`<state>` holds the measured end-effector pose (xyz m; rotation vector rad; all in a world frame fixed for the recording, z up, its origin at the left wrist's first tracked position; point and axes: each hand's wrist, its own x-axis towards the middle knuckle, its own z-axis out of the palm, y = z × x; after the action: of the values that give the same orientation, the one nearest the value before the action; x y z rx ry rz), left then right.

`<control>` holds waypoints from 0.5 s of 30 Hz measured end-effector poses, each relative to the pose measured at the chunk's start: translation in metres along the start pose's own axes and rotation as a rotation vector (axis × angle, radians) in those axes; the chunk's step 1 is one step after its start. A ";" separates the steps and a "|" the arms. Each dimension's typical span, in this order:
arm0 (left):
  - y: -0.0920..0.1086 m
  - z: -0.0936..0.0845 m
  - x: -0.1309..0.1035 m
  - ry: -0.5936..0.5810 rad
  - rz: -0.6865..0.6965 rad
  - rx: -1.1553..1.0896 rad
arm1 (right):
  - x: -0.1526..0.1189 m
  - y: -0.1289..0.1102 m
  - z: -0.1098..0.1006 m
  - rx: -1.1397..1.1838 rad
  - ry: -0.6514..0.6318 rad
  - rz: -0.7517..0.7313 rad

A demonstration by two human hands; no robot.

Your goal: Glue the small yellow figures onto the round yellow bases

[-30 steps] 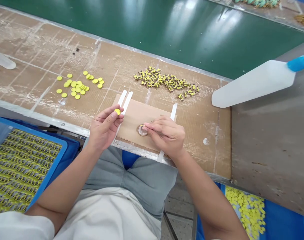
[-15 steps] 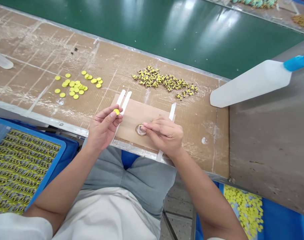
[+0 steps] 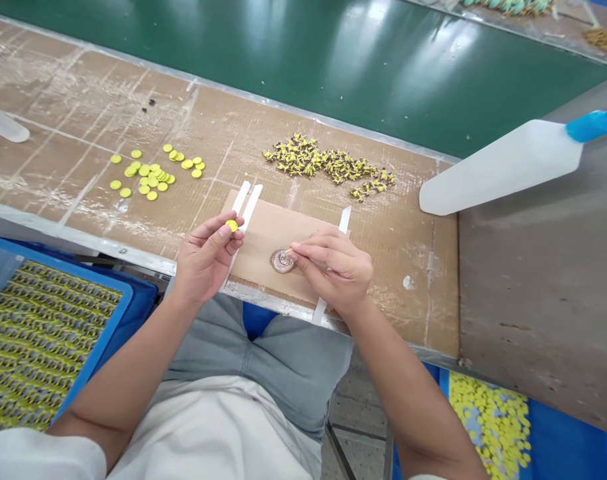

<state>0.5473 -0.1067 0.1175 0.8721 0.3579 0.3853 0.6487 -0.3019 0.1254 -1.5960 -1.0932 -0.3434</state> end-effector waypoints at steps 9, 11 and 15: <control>-0.001 0.000 0.000 -0.025 0.000 -0.026 | 0.001 0.000 0.001 -0.041 -0.052 -0.017; -0.001 -0.001 0.000 -0.028 0.000 -0.030 | 0.001 0.000 0.002 -0.042 -0.051 -0.019; -0.001 -0.002 0.000 -0.031 -0.001 -0.028 | 0.003 0.000 0.003 -0.035 -0.057 -0.033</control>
<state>0.5465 -0.1063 0.1158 0.8492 0.3238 0.3754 0.6493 -0.2980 0.1270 -1.6286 -1.1643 -0.3422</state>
